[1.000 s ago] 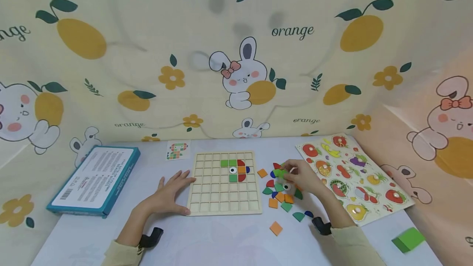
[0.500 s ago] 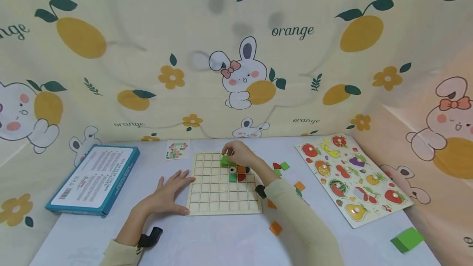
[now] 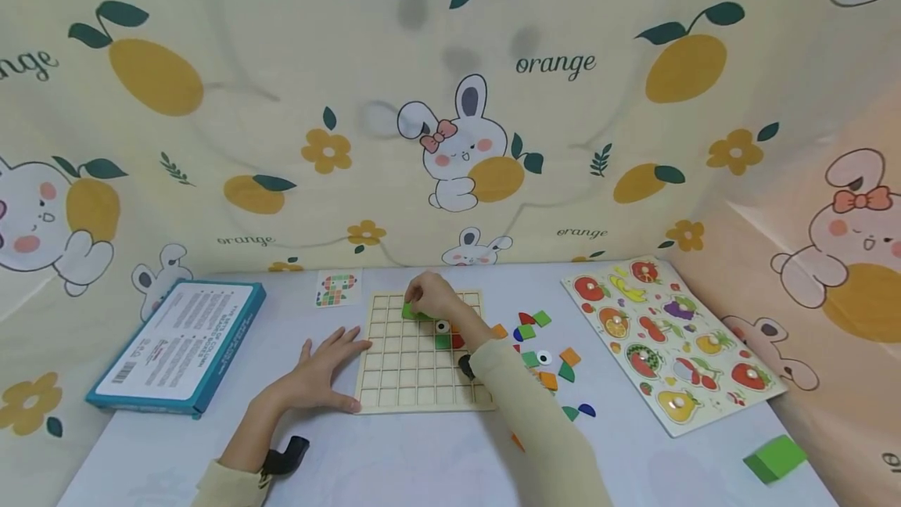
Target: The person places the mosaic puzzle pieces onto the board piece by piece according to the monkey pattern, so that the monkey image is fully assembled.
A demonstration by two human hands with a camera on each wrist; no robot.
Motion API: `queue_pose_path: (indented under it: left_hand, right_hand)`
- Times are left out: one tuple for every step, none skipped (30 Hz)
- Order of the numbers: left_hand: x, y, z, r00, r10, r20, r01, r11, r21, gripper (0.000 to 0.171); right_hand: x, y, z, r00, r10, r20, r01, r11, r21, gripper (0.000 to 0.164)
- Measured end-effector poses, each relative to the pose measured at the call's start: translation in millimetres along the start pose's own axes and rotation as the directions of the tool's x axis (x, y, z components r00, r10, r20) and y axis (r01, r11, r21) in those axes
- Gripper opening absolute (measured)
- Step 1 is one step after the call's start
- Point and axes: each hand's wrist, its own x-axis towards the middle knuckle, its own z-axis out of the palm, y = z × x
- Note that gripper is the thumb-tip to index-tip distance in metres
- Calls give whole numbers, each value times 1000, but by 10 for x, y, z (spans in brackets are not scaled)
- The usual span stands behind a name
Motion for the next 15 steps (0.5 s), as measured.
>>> queue_pose_path:
  left_hand:
    - [-3, -2, 3, 1000, -2, 2, 2, 1000, -1, 103]
    - [-3, -3, 5, 1000, -2, 3, 2, 1000, -2, 103]
    - [-5, -3, 7, 1000, -2, 4, 2, 1000, -3, 103]
    - [-6, -2, 7, 1000, -1, 4, 1, 1000, -5, 103]
    - [-7, -3, 6, 1000, -1, 3, 1, 1000, -6, 103]
    - [-8, -5, 6, 1000, 0, 0, 0, 1000, -7, 103]
    - [-7, -7, 7, 1000, 1, -2, -1, 1000, -6, 103]
    - [-6, -8, 7, 1000, 2, -3, -2, 1000, -6, 103]
    - [-6, -10, 8, 1000, 3, -4, -3, 1000, -7, 103]
    - [-5, -13, 10, 1000, 3, -4, -3, 1000, -5, 103]
    - [-4, -16, 12, 1000, 3, -3, -3, 1000, -2, 103]
    - [-4, -18, 14, 1000, 3, -3, -3, 1000, 1, 103]
    - [-4, -20, 16, 1000, 3, -2, -3, 1000, 2, 103]
    - [-4, -21, 17, 1000, 2, -2, -2, 1000, 2, 103]
    - [-6, -21, 17, 1000, 2, -3, -2, 1000, 3, 103]
  right_hand:
    - [1, 2, 14, 1000, 7, -6, -7, 1000, -21, 7]
    - [1, 0, 25, 1000, 17, -13, -18, 999, -47, 6]
    - [1, -4, 35, 999, 28, -18, -29, 997, -76, 6]
    - [-2, -11, 41, 999, 37, -23, -39, 994, -105, 6]
    - [-2, -21, 48, 999, 45, -28, -48, 989, -137, 6]
    - [-4, -29, 53, 998, 51, -32, -55, 984, -170, 6]
    - [-9, -40, 57, 998, 57, -35, -63, 979, -196, 6]
    - [-13, -51, 61, 997, 66, -36, -73, 973, -218, 6]
    - [-18, -58, 66, 997, 72, -34, -78, 968, -237, 6]
    - [-23, -65, 71, 997, 75, -35, -81, 964, -253, 7]
    - [-28, -69, 77, 997, 75, -36, -82, 960, -268, 8]
    - [-33, -74, 83, 997, 72, -38, -80, 957, -280, 9]
    - [-38, -79, 89, 997, 67, -39, -76, 954, -290, 9]
    - [-41, -84, 95, 997, 61, -41, -70, 951, -302, 9]
    - [-46, -88, 101, 998, 53, -43, -64, 947, -315, 9]
